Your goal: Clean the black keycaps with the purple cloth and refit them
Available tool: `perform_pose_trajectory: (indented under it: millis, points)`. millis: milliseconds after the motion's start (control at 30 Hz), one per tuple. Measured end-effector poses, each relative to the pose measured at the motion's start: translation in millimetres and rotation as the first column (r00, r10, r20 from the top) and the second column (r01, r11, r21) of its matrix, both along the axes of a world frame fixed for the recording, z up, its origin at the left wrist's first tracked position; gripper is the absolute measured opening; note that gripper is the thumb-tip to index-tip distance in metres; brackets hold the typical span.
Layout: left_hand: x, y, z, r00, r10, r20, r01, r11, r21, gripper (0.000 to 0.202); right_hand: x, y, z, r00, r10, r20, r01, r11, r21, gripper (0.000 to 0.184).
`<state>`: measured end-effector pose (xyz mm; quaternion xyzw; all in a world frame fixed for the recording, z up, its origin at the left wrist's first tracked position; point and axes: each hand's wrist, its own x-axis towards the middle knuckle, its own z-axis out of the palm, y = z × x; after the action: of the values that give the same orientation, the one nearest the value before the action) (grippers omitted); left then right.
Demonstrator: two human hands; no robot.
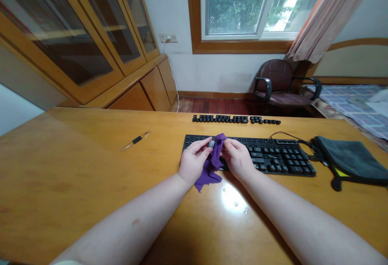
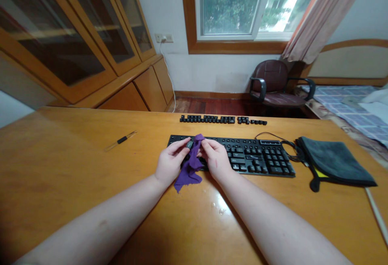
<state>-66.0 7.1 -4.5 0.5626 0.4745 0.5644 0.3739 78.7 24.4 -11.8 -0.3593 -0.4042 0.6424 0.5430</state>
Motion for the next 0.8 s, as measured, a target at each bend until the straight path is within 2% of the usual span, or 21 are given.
perform_pose_trajectory:
  millis: [167, 300, 467, 600, 800]
  points:
    - [-1, 0, -6.5, 0.999, -0.024, -0.023, 0.023, 1.0, -0.016, 0.036, 0, 1, 4.7, 0.997, 0.01, 0.076, -0.009, 1.0, -0.012, 0.028]
    - [-3, -1, -5.7, 0.996, -0.029, -0.088, 0.03, 1.0, 0.008, 0.031, 0, 1, 5.1, 0.99, 0.011, 0.142, -0.012, 1.0, 0.009, 0.027]
    - [-5, 0, -0.2, 0.991, 0.017, -0.129, -0.003, 0.994, 0.105, 0.025, 1, 0, 5.3, 0.992, 0.027, 0.125, -0.027, 1.0, 0.002, 0.025]
    - [-6, 1, 1.5, 0.98, -0.003, -0.197, 0.043, 0.979, 0.199, 0.021, 1, -1, 7.5, 0.994, 0.073, 0.081, -0.073, 0.997, -0.001, 0.025]
    - [-8, -2, 3.4, 0.955, -0.027, -0.297, 0.097, 0.97, 0.224, 0.02, 3, -1, 11.2, 0.991, 0.084, 0.103, -0.083, 0.996, -0.014, 0.028]
